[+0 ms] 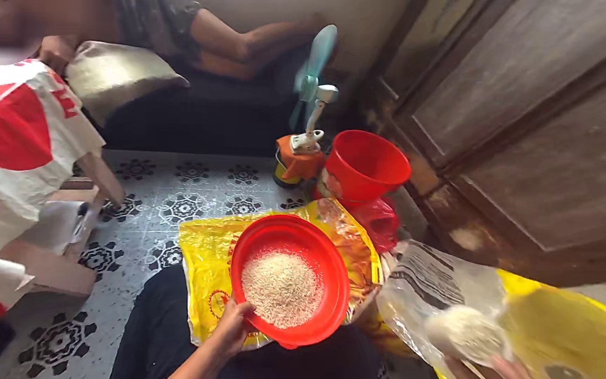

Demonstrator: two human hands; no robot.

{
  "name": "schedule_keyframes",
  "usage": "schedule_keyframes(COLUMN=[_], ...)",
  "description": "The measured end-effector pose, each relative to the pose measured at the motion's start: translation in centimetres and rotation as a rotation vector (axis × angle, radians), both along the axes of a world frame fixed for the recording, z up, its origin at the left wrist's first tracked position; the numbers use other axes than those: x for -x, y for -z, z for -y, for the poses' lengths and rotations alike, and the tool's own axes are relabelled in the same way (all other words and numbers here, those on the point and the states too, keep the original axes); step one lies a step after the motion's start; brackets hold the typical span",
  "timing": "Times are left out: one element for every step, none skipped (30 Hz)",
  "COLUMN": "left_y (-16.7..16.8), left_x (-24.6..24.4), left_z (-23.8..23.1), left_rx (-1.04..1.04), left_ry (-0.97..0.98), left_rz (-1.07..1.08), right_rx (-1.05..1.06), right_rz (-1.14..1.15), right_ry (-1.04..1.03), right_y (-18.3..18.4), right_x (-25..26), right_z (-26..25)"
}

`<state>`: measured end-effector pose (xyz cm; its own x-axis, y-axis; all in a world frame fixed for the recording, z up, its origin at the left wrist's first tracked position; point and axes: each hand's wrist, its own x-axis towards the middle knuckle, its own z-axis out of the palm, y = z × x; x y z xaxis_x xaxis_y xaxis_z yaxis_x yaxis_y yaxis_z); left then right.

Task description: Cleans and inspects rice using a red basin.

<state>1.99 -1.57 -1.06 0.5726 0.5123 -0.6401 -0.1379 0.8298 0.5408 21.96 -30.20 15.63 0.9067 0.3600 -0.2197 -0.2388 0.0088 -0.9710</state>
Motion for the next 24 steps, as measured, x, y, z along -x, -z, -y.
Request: schedule_keyframes(left_y=[-0.1, -0.4, -0.7, -0.9, -1.0, -1.0, -0.9, -0.8, -0.8, -0.7, -0.5, -0.3, 0.0, 0.3, 0.5, 0.7, 0.9, 0.9, 1.0, 1.0, 0.9, 1.1, 1.3, 1.5], left_x=[-0.1, -0.3, -0.4, -0.5, -0.5, -0.6, -0.7, -0.7, -0.8, -0.8, -0.8, -0.8, -0.7, -0.6, -0.4, -0.2, 0.2, 0.9, 1.9, 3.2, 4.5, 5.5, 6.0, 5.9], left_z=[0.2, 0.4, 0.7, 0.9, 1.1, 1.2, 1.3, 1.4, 1.4, 1.4, 1.4, 1.3, 1.3, 1.2, 1.1, 1.0, 0.9, 0.7, 0.2, -0.4, -1.1, -1.9, -2.7, -3.0], left_rx=[0.005, 0.007, 0.007, 0.008, 0.01, 0.008, 0.005, 0.001, -0.006, -0.017, -0.024, -0.027, -0.032, -0.033, -0.034, -0.037, -0.04, -0.045, -0.055, -0.068, -0.082, -0.096, -0.107, -0.118], left_ry=[0.014, 0.025, 0.033, 0.043, 0.047, 0.05, 0.058, 0.065, 0.072, 0.082, 0.086, 0.089, 0.091, 0.088, 0.084, 0.081, 0.075, 0.075, 0.078, 0.083, 0.084, 0.088, 0.091, 0.085], left_rz=[-0.002, -0.008, -0.008, -0.002, 0.004, 0.007, 0.01, 0.008, 0.001, -0.008, -0.017, -0.022, -0.029, -0.037, -0.045, -0.057, -0.071, -0.079, -0.077, -0.075, -0.075, -0.074, -0.083, -0.098], right_rx=[0.05, 0.129, 0.223, 0.326, 0.424, 0.509, 0.571, 0.604, 0.611, 0.612, 0.614, 0.604, 0.584, 0.557, 0.536, 0.517, 0.502, 0.493, 0.504, 0.543, 0.62, 0.73, 0.851, 0.968], right_rz=[0.091, 0.224, 0.39, 0.574, 0.743, 0.899, 1.033, 1.156, 1.266, 1.365, 1.451, 1.512, 1.551, 1.566, 1.559, 1.527, 1.477, 1.422, 1.357, 1.296, 1.244, 1.202, 1.16, 1.122], right_ry=[-0.02, -0.047, -0.072, -0.093, -0.104, -0.116, -0.131, -0.147, -0.161, -0.182, -0.197, -0.207, -0.212, -0.214, -0.21, -0.193, -0.158, -0.107, -0.061, -0.021, 0.014, 0.042, 0.057, 0.066], right_y=[0.5, 1.3, 2.5, 3.8, 5.1, 6.4, 7.4, 8.4, 9.4, 10.2, 10.7, 11.1, 11.4, 11.4, 11.3, 10.9, 10.2, 9.0, 7.5, 5.7, 3.8, 2.0, 0.5, -0.6], right_x=[0.5, 1.0, 1.3, 1.5, 1.6, 1.8, 2.0, 2.1, 2.2, 2.3, 2.4, 2.5, 2.7, 2.8, 2.9, 2.9, 3.0, 3.0, 3.0, 3.0, 2.8, 2.4, 1.9, 0.9], right_z=[-1.5, -3.0, -4.3, -5.6, -6.9, -8.1, -9.1, -9.9, -10.7, -11.2, -11.7, -12.1, -12.4, -12.5, -12.4, -12.0, -11.2, -10.0, -8.4, -6.4, -4.3, -2.1, -0.2, 1.3])
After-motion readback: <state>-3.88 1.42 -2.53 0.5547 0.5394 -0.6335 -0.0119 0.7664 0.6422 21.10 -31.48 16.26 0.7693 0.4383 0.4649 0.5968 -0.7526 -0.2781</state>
